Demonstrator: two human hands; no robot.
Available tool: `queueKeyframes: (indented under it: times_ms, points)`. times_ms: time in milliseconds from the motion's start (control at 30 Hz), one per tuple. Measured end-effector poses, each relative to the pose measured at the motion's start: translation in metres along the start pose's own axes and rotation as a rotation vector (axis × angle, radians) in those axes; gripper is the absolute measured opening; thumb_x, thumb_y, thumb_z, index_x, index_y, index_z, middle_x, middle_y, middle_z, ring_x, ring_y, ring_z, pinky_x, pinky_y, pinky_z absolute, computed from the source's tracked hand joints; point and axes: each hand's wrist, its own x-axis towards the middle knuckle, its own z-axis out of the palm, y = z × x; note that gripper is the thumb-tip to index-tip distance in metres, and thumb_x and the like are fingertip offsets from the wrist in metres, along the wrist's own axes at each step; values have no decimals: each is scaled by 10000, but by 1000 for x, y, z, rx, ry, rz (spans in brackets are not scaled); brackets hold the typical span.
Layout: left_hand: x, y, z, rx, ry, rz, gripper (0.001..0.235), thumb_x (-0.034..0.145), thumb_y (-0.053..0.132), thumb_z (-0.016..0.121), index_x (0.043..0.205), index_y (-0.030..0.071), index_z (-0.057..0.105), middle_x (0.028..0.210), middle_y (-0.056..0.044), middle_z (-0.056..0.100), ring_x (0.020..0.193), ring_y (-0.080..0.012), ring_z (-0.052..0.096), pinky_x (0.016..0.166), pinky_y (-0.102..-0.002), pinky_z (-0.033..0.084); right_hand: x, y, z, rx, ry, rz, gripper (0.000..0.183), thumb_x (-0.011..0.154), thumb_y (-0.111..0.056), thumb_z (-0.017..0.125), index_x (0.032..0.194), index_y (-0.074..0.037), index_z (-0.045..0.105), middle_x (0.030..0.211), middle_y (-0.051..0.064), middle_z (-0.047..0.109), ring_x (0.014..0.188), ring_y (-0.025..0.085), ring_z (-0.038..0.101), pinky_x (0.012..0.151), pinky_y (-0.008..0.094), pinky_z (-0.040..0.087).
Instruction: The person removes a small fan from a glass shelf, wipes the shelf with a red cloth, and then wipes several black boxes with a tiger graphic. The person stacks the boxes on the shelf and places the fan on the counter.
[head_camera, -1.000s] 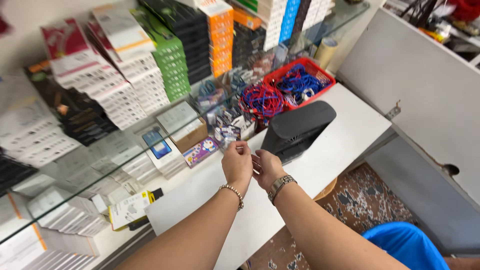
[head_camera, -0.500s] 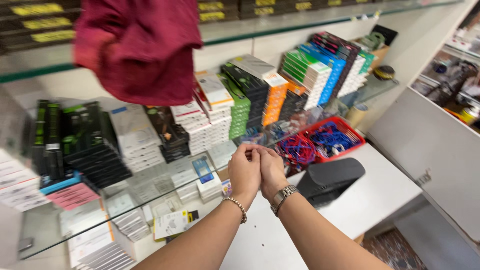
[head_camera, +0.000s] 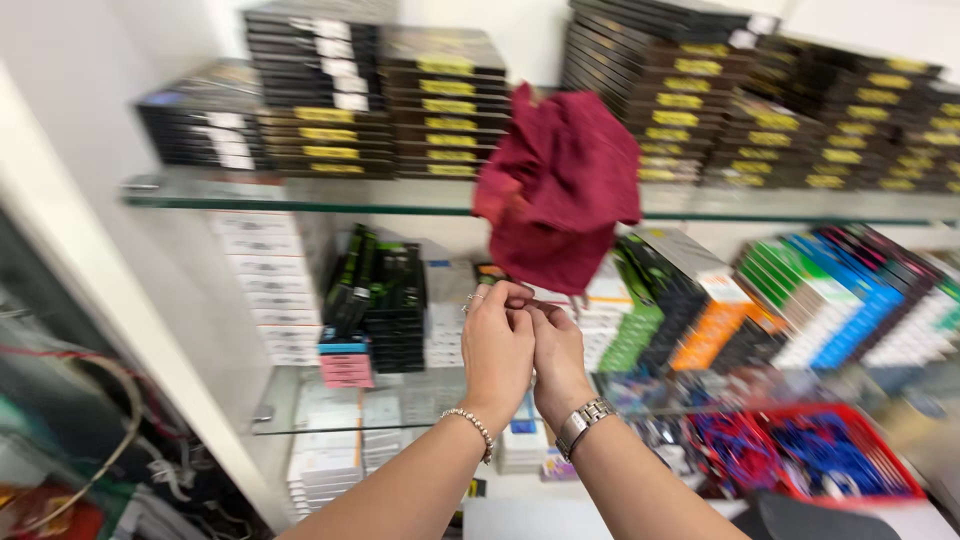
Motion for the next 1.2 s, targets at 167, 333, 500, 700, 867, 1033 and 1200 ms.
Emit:
queueKeyframes:
  times_ms: [167,333,500,700,867,1033,1200]
  points:
    - [24,12,-61,35,156,32,157,859,17,567,970,41,676,953,-108,670,903,-280,680,807,-395,537,-9,-9,72,55,-174,60,242,982,-228,576,1092,-32,666,1025,76,737,905,153,685,784,313,554]
    - [37,14,-113,89,397,71,110,958,88,524,999,34,611,991,-126,688,961,-315,653,844,-420,506,-23,-16,131,68,-481,132,293,977,-223,595,1151,-4,682,1025,71,738,903,146,676,772,303,544]
    - [84,15,-175,63,730,71,173,1008,178,512,1073,31,579,996,-142,680,950,-305,664,858,-416,504,-31,-53,201,-72,-741,17,381,986,-231,589,1261,15,686,1069,86,714,895,145,649,759,292,516]
    - [161,1,-241,26,816,-76,416,944,248,506,1239,-28,606,1168,-223,691,1107,-335,664,965,-423,502,-26,-85,268,63,-862,12,354,983,-186,556,1300,-30,553,1209,81,630,1006,200,660,852,359,576]
    - [209,-13,-256,-99,651,-387,492,945,327,467,1149,-71,672,1153,-268,696,1060,-388,683,897,-499,533,-17,-73,295,83,-898,97,299,1004,-205,541,1211,6,587,1175,79,613,1032,187,621,860,361,563]
    - [238,-29,-260,-258,615,-445,508,934,317,464,1079,-127,664,1075,-256,702,945,-350,698,811,-507,549,-17,-76,307,56,-875,75,356,969,-244,556,1223,-6,631,1214,71,643,1084,182,618,866,363,546]
    - [243,-35,-257,-61,551,-492,589,983,358,394,1003,-134,718,953,-265,745,743,-312,684,748,-475,545,-26,-89,300,63,-793,121,523,899,-354,640,1326,-54,603,1368,43,555,1234,187,501,911,383,535]
